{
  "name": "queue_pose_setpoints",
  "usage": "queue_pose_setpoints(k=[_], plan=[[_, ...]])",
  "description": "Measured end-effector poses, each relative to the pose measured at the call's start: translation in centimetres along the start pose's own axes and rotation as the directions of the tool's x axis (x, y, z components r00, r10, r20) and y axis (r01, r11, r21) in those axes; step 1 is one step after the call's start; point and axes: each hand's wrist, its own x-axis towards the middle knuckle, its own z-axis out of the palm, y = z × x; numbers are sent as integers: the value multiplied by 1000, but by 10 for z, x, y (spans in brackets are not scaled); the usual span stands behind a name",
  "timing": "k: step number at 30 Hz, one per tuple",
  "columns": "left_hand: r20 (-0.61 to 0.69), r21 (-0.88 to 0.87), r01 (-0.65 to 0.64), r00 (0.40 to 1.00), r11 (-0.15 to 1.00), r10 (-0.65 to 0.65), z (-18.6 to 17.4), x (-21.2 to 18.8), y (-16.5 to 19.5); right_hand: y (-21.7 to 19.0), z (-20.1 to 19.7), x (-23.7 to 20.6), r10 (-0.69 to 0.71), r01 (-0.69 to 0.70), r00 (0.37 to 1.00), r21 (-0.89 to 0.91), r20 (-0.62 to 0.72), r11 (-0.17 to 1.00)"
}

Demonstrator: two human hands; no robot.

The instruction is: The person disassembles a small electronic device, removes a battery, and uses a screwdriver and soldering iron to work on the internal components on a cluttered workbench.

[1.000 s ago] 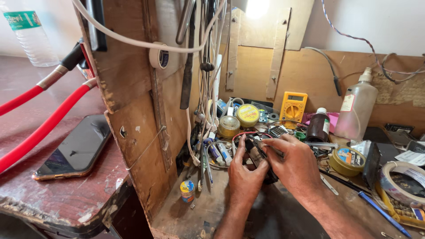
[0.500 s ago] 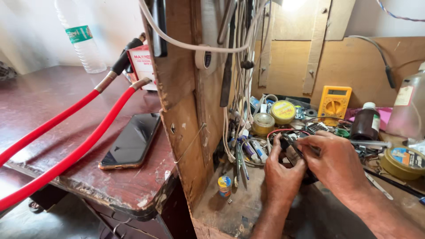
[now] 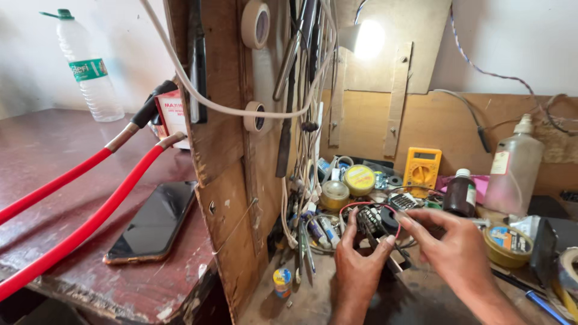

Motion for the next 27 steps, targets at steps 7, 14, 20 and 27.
queue_pose_setpoints(k=[7, 14, 20, 27], plan=[[10, -59, 2, 1000, 998, -1, 13, 0, 10, 57, -17, -4, 104, -140, 988, -385, -114, 912], [20, -84, 60, 998, 995, -58, 21, -4, 2, 78, -18, -21, 47, -86, 996, -629, -78, 773], [-13, 88, -58, 998, 994, 60, 10, -13, 2, 68, 4, -31, -345, 311, 930, -228, -128, 923], [26, -27, -5, 1000, 1000, 5, 25, -9, 3, 78, 17, -25, -255, 256, 966, 13, -33, 967]])
